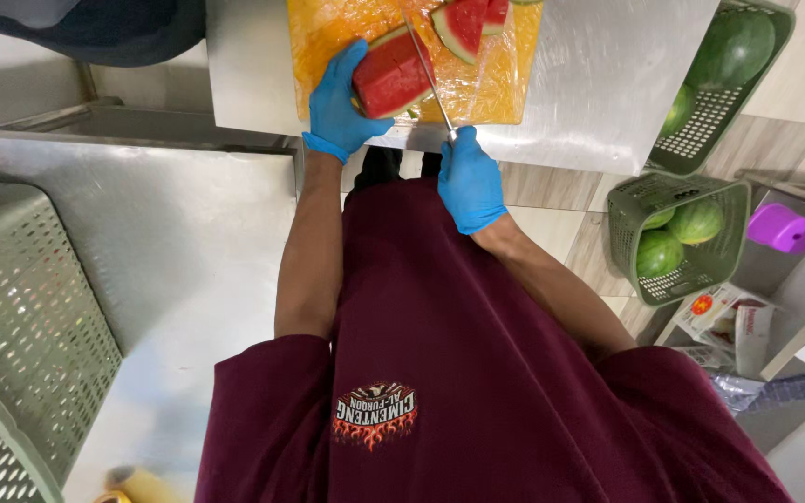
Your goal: The person cuts a whole watermelon in half, then slices each half into wedges and further into smaller pieces on a yellow cutting board. Sliced pieces are placed into a plastic bag and a metal bowl. The person repeats the process with another watermelon.
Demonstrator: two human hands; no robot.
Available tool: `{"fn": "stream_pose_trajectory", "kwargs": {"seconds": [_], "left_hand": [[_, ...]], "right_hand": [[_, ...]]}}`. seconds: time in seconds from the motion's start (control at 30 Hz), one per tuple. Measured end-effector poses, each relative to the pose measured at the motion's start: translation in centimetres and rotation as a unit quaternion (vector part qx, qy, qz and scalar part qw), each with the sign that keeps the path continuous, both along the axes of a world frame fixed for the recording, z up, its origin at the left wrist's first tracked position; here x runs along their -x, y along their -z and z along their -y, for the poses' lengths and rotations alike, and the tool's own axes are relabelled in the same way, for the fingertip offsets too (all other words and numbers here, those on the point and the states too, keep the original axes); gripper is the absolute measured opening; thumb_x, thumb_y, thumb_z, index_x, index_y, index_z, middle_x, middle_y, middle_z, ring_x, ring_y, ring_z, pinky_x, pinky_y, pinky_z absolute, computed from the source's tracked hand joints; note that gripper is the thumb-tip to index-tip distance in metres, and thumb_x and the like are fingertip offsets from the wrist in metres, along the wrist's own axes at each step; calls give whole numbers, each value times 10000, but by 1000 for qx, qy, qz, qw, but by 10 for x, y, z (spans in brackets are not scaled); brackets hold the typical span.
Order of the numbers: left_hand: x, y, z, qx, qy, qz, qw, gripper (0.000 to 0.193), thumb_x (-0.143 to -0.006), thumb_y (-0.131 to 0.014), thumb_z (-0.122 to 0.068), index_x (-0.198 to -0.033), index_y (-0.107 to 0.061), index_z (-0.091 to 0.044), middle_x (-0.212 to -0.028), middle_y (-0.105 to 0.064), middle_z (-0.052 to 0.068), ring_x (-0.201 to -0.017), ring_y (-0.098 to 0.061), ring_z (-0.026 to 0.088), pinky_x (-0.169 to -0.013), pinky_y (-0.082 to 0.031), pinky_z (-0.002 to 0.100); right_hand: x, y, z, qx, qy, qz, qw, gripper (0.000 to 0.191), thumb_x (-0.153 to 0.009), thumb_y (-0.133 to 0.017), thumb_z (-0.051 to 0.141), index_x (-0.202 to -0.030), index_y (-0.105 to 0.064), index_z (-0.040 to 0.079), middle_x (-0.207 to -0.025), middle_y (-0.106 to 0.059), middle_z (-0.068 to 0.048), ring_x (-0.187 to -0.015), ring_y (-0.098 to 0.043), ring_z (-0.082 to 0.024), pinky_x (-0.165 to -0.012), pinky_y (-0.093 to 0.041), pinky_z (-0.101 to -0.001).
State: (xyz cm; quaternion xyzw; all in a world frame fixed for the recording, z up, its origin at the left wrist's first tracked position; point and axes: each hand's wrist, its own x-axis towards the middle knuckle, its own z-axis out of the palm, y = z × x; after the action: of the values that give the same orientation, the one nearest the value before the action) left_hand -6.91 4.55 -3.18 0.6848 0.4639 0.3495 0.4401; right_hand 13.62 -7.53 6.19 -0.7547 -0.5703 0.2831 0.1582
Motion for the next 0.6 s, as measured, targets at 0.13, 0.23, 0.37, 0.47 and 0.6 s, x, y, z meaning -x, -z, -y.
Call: {"fn": "stream_pose_trajectory", "kwargs": {"seconds": [0.13, 0.23, 0.37, 0.47, 0.6], "left_hand": [[1, 1, 2, -3, -3, -8, 1000, 960, -699, -987, -213, -1517, -489, -138, -1515, -548, 135, -1375, -601, 314, -1158, -536, 388], [0, 0, 3, -2, -5, 4, 1000, 954, -703, -985, -202, -1517, -490, -141, -1524, -541, 135, -1385, -600, 310, -1167, -539, 382], [-1, 0, 3, 9, -8, -12, 1000, 967, -688, -987, -202, -1516, -492, -135, -1525, -541, 142, -1386, -589, 317, -1167, -524, 384], [-1, 0, 3, 10, -9, -9, 1000, 964, -696, -984, -198, -1522, -492, -133, -1534, -538, 140, -1398, -584, 315, -1176, -523, 382], [-1, 1, 4, -20, 3, -19, 1000, 983, -687, -987, -196, -1525, -480, -119, -1548, -531, 141, -1418, -556, 339, -1193, -497, 399]], "right_hand": [[1, -2, 1, 31, -6, 13, 999, 205, -1046, -580, 133, -1064, -455, -29, -800, -675, -304, -698, -653, -509, -588, -509, -587], [2, -1, 2, 31, -4, 13, 999, 206, -1048, -580, 134, -1055, -457, -31, -811, -680, -305, -701, -657, -507, -593, -518, -581], [0, 9, 4, 11, -10, 27, 1000, 210, -1034, -584, 132, -1057, -451, -28, -835, -693, -301, -701, -665, -499, -588, -527, -575], [-3, 24, 5, 20, -16, 16, 1000, 228, -1034, -571, 127, -1093, -430, -41, -840, -689, -305, -697, -662, -501, -583, -522, -580], [-4, 55, -2, 31, -19, 9, 999, 240, -1044, -569, 146, -1112, -425, -34, -822, -682, -308, -706, -655, -513, -595, -507, -604]]}}
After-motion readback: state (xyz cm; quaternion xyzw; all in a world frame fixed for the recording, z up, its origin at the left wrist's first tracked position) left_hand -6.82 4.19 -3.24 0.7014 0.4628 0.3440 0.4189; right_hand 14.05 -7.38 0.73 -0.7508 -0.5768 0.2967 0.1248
